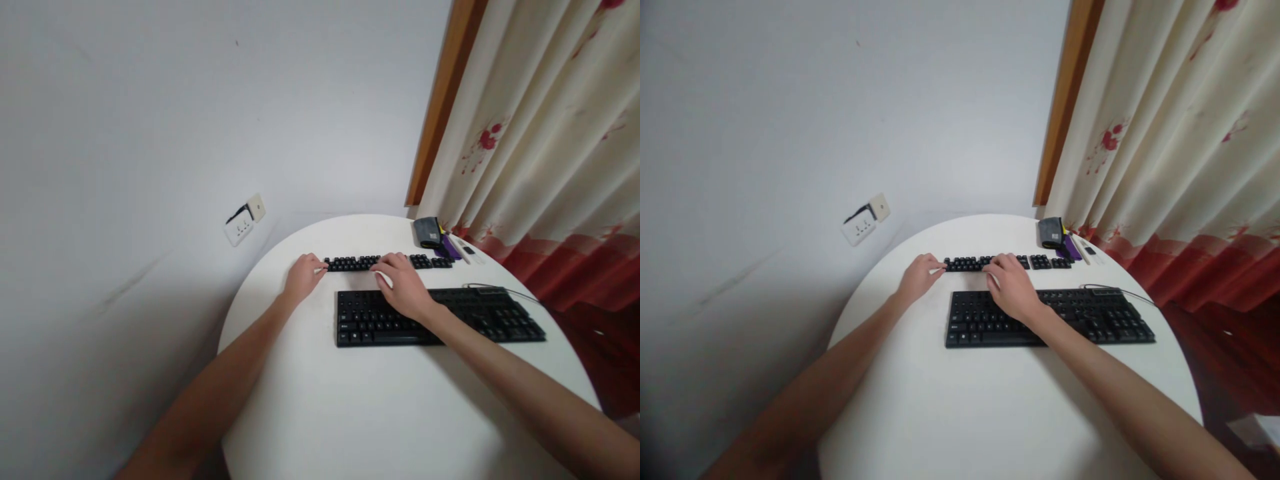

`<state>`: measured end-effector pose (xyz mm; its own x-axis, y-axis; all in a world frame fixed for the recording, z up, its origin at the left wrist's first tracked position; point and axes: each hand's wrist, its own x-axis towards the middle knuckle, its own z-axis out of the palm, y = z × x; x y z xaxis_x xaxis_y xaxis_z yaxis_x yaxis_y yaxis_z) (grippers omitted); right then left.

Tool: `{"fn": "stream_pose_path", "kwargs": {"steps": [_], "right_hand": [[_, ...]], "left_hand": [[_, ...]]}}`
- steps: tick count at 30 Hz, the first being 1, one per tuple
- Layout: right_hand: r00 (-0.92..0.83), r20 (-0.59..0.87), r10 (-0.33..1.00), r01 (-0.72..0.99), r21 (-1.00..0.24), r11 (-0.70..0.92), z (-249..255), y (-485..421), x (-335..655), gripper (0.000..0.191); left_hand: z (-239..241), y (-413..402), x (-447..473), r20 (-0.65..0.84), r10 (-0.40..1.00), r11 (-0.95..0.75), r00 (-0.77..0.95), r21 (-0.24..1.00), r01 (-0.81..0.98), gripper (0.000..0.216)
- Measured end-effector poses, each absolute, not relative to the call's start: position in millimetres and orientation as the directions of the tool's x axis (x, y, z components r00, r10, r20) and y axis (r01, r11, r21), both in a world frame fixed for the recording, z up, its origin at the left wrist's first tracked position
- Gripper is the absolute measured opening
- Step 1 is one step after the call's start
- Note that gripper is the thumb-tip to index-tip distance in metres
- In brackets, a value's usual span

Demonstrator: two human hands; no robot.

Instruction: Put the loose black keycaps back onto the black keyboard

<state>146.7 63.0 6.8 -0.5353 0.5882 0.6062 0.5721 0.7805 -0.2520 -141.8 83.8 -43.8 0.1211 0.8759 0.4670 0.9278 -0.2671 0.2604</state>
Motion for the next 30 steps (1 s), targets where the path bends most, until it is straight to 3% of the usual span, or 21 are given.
{"fn": "stream_pose_path", "kwargs": {"steps": [8, 23, 30], "right_hand": [[-0.709, 0.350, 0.612, 0.627, -0.085, 0.775, -11, 106, 62, 0.027], [-0.747, 0.342, 0.570, 0.593, -0.046, 0.804, -17, 118, 50, 0.021], [-0.761, 0.318, 0.565, 0.607, 0.041, 0.794, -17, 123, 41, 0.015]], "left_hand": [[-38, 77, -136, 0.417, 0.894, -0.257, 0.163, 0.181, 0.949, 0.020], [-25, 69, -135, 0.324, 0.924, -0.274, 0.202, 0.196, 0.941, 0.014], [-23, 66, -134, 0.264, 0.950, -0.233, 0.164, 0.254, 0.939, 0.016]]}}
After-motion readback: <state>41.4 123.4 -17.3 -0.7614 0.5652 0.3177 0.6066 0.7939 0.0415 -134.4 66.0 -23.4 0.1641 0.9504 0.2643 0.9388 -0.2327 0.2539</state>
